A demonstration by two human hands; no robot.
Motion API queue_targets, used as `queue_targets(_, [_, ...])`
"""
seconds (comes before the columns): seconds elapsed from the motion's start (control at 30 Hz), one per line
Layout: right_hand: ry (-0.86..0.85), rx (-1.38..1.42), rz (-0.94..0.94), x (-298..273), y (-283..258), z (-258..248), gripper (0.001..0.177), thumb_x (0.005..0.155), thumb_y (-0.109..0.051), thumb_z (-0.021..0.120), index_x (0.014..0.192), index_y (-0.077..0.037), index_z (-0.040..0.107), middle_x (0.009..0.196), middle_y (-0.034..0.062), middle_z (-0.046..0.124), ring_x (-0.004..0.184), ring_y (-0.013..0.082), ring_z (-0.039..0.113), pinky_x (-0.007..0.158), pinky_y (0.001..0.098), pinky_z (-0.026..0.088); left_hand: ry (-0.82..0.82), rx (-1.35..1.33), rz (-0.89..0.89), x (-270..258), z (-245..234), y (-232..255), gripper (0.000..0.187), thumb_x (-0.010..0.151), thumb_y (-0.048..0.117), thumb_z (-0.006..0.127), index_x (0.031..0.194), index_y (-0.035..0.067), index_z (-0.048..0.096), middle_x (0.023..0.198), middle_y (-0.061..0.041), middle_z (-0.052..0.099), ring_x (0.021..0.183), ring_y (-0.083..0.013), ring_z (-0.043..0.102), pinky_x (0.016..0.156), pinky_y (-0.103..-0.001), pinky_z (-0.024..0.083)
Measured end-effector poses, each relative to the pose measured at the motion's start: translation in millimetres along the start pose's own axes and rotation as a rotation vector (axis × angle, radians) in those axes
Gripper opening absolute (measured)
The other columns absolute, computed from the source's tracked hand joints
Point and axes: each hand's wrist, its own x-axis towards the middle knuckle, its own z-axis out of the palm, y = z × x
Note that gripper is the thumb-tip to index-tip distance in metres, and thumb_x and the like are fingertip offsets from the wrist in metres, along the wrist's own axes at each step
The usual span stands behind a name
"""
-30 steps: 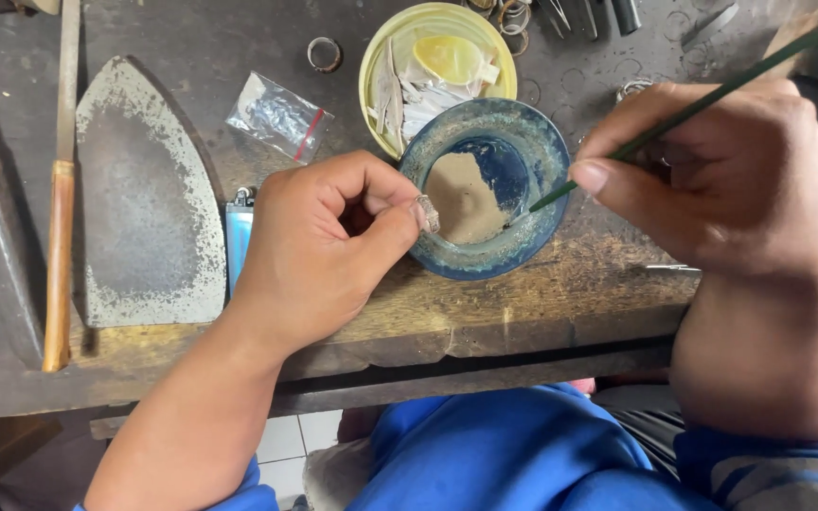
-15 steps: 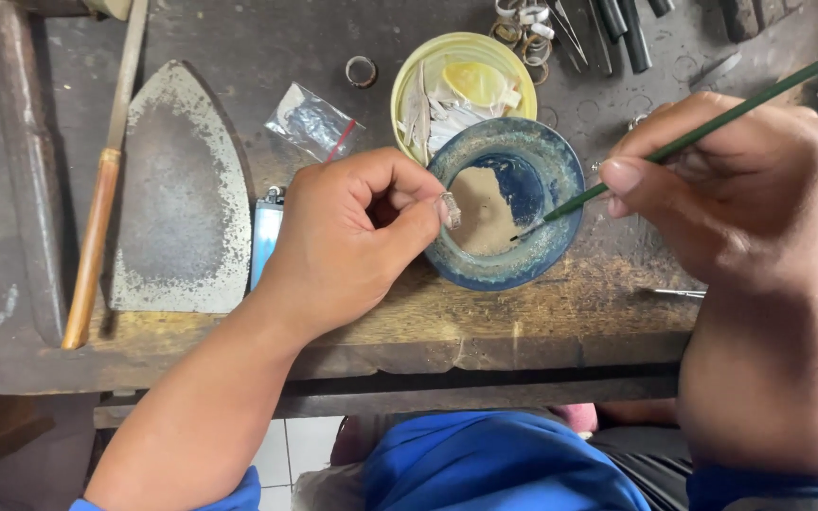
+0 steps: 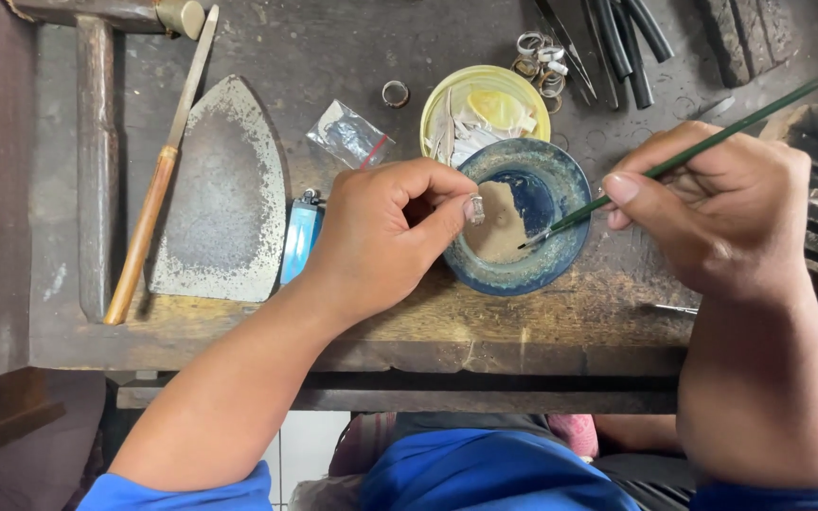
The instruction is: Applying solder paste or flux to a small silver ring component using a fine brush at a jewelry workshop bench.
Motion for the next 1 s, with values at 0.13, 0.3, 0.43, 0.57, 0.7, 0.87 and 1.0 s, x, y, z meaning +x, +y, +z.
queue_targets(0.13, [0.005,0.016,-0.029,-2.7,-4.1,-0.2,0.012,0.087,0.003,0.06,0.077,0.009,0.056,0.062,0.012,0.056,0.056,0.0135,0.054,0.052,0.0202,0.04,0.009,-0.018,0.013,-1.8,0.5,-0.1,0.007,0.077,0.01,0.06,0.074,0.014,0.065,0.063,0.009,0.061,0.052,-0.0015,0.047,0.051,-0.019,0.04])
queue_targets(0.3, [0.009,0.025,0.058,-4.9,-28.5,-15.6,0.014,0.086,-0.002,0.054,0.08,0.011,0.054,0.064,0.0135,0.054,0.044,0.0108,0.037,0.04,0.0205,0.025,0.019,-0.057,-0.044,0.8,-0.6,3.0,0.006,0.076,0.011,0.061,0.072,0.015,0.065,0.054,0.009,0.055,0.048,-0.0015,0.04,0.047,-0.019,0.035])
queue_targets(0.43, [-0.126,-0.113,0.078,-41.0,45.6,-68.0,0.065,0.077,-0.049,0.025,0.036,-0.001,0.043,0.036,0.008,0.045,0.026,0.0126,0.036,0.031,0.0253,0.02,-0.014,-0.092,-0.21,7.3,-6.4,13.4,0.008,0.073,0.011,0.061,0.067,0.013,0.066,0.054,0.008,0.055,0.049,-0.0018,0.04,0.047,-0.018,0.035])
queue_targets(0.57, [0.16,-0.093,-0.072,-44.3,26.7,-38.6,0.015,0.083,-0.017,0.052,0.072,-0.006,0.053,0.065,0.0045,0.051,0.057,0.0103,0.048,0.055,0.0205,0.037,-0.031,-0.092,-0.152,14.7,-14.1,21.5,0.01,0.071,0.007,0.059,0.064,0.012,0.064,0.057,0.006,0.059,0.052,-0.0013,0.046,0.049,-0.018,0.039])
queue_targets(0.7, [0.233,0.069,-0.154,-17.6,-26.2,3.9,0.01,0.081,0.006,0.052,0.077,0.014,0.049,0.062,0.0209,0.053,0.05,0.0219,0.055,0.048,0.0282,0.042,-0.021,-0.213,-0.163,18.3,-10.7,11.4,0.008,0.071,0.005,0.059,0.065,0.008,0.063,0.057,0.002,0.061,0.052,-0.002,0.05,0.05,-0.017,0.04])
queue_targets(0.87, [0.152,0.249,0.084,18.7,-28.7,-4.1,0.016,0.09,-0.003,0.049,0.083,0.012,0.046,0.067,0.02,0.051,0.053,0.0206,0.053,0.047,0.0239,0.044,-0.057,-0.298,-0.252,14.5,-11.0,2.4,0.008,0.071,0.004,0.057,0.065,0.008,0.061,0.053,0.001,0.056,0.047,-0.0032,0.042,0.043,-0.019,0.033])
queue_targets(1.0, [0.227,0.388,0.238,28.8,-18.6,8.4,0.015,0.094,-0.003,0.054,0.086,0.009,0.05,0.069,0.0169,0.053,0.051,0.0178,0.053,0.046,0.0206,0.044,-0.096,-0.3,-0.294,10.6,-6.6,-0.8,0.008,0.072,0.005,0.059,0.064,0.008,0.061,0.049,0.002,0.051,0.044,-0.004,0.04,0.041,-0.02,0.031])
